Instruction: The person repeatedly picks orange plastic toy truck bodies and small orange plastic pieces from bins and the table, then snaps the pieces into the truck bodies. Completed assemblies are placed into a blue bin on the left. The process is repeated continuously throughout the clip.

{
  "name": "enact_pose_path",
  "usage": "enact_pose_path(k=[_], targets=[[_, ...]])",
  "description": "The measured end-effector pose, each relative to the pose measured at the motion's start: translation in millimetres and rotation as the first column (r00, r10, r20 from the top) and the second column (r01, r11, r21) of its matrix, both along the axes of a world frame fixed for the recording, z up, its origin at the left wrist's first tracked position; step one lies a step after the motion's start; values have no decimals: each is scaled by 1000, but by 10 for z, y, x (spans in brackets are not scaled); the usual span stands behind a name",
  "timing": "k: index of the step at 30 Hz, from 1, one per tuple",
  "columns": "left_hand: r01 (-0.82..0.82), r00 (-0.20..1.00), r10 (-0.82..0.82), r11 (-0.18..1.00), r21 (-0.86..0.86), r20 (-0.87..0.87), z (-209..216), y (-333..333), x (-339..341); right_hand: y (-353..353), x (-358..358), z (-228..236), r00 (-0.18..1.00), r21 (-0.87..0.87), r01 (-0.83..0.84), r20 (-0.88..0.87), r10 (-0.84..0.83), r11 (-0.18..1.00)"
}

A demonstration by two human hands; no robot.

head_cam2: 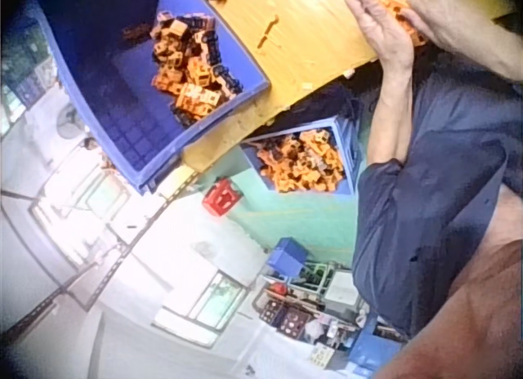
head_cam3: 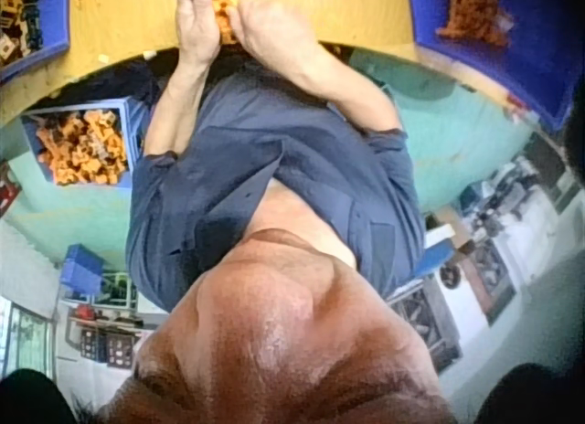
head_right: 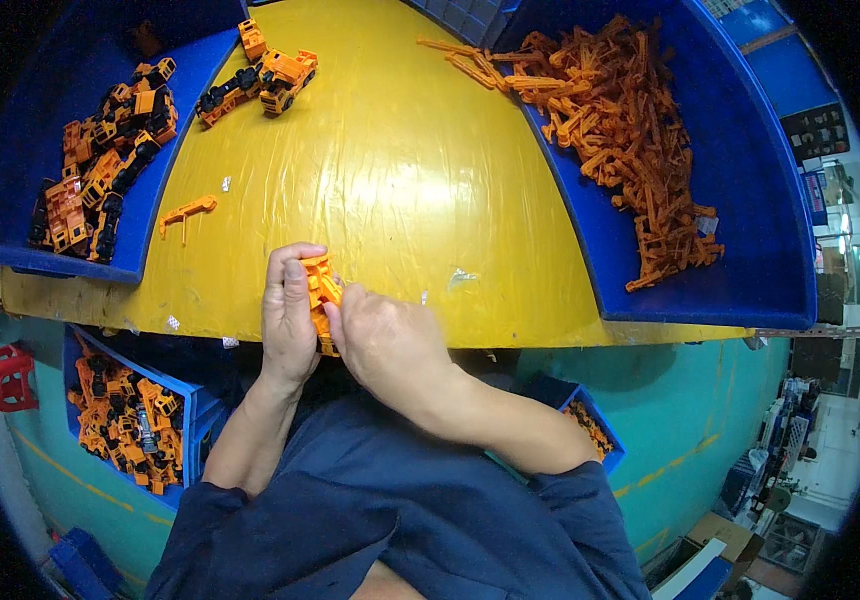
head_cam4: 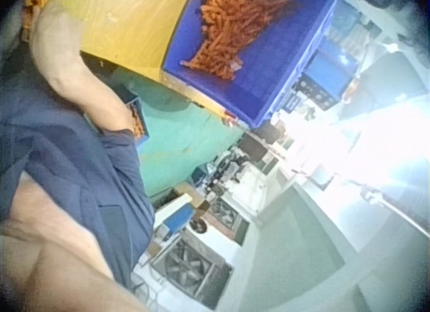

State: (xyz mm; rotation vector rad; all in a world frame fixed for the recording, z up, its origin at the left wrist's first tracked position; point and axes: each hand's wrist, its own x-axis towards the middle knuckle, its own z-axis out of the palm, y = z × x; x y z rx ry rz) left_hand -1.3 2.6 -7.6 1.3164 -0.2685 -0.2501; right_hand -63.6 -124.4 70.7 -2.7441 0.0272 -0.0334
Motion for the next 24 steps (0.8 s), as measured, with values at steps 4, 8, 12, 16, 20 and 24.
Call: enact_pose_path(k=[4, 8, 12, 16, 20, 24], targets=[[31, 999, -31, 999, 26, 10, 14, 37, -7, 47, -23, -104, 999, 77, 48, 17, -49, 996], [84, 996, -83, 992, 94, -18, 65, 50, 50, 22, -19, -224, 989, 160, 100, 94, -116, 982], [172, 985, -159, 946, 275, -69, 202, 318, 162, -284, -72, -334, 994, 345, 103, -54, -90, 933], [-151, 986, 77, 772, 617, 146, 344, 1213, 225, -921, -12, -426, 939, 318, 244, 159, -306, 916], [-499, 857, -59, 163, 851, 513, 391, 2572, 152, -2146, 192, -384, 753, 72, 626, 206, -625, 777], [-246, 827, 351, -477, 844, 440, 225, 3549, 152, -2970, 428, -374, 605, 36, 776, 236, -760, 629]])
